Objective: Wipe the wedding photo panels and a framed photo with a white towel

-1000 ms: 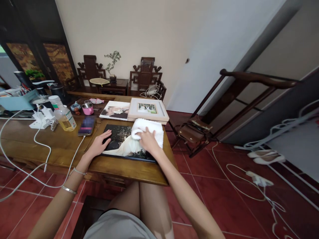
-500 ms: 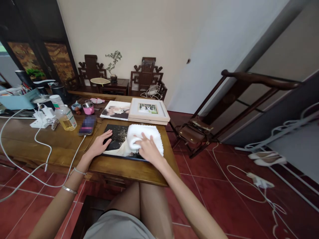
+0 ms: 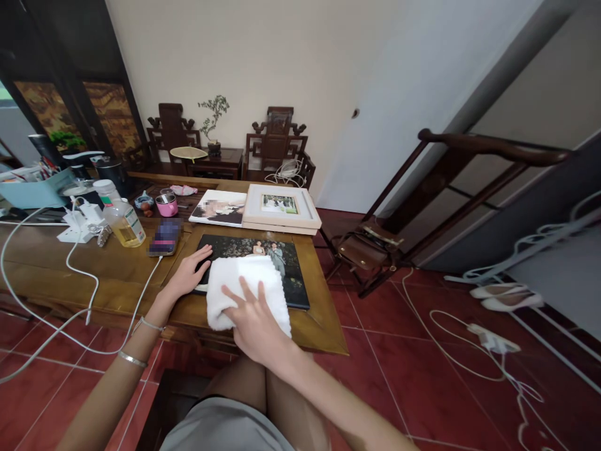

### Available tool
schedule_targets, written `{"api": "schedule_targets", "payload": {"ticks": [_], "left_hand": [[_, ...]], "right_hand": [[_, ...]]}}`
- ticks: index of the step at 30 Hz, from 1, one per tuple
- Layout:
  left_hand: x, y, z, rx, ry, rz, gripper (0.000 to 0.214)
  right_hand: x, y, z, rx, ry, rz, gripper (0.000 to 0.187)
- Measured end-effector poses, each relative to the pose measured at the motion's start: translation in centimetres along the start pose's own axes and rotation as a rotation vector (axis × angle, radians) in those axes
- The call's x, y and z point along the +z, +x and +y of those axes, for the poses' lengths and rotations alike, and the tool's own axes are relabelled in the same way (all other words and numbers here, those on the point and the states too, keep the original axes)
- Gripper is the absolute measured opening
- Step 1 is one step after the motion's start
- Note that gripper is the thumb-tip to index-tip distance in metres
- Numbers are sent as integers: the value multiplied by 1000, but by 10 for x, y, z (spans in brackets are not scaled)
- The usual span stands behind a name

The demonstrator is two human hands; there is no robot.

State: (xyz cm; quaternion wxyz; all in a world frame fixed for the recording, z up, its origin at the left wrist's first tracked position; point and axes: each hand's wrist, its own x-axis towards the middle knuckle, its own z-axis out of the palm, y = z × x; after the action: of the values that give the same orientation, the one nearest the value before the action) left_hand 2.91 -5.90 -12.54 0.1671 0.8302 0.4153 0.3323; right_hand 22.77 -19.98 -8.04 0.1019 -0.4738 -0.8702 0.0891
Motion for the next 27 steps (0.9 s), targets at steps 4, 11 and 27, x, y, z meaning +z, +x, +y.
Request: {"api": "schedule_targets", "payload": {"ticks": [4, 11, 27], "left_hand": [[0, 0, 1, -4, -10, -6, 42], [-2, 0, 1, 0, -21, -10, 41], [-3, 1, 2, -1, -8, -28, 42]], "right_hand": [[-3, 10, 17, 8, 22, 6, 59], [-15, 91, 91, 214, -94, 67, 55], [4, 14, -12, 13, -50, -26, 54]]}}
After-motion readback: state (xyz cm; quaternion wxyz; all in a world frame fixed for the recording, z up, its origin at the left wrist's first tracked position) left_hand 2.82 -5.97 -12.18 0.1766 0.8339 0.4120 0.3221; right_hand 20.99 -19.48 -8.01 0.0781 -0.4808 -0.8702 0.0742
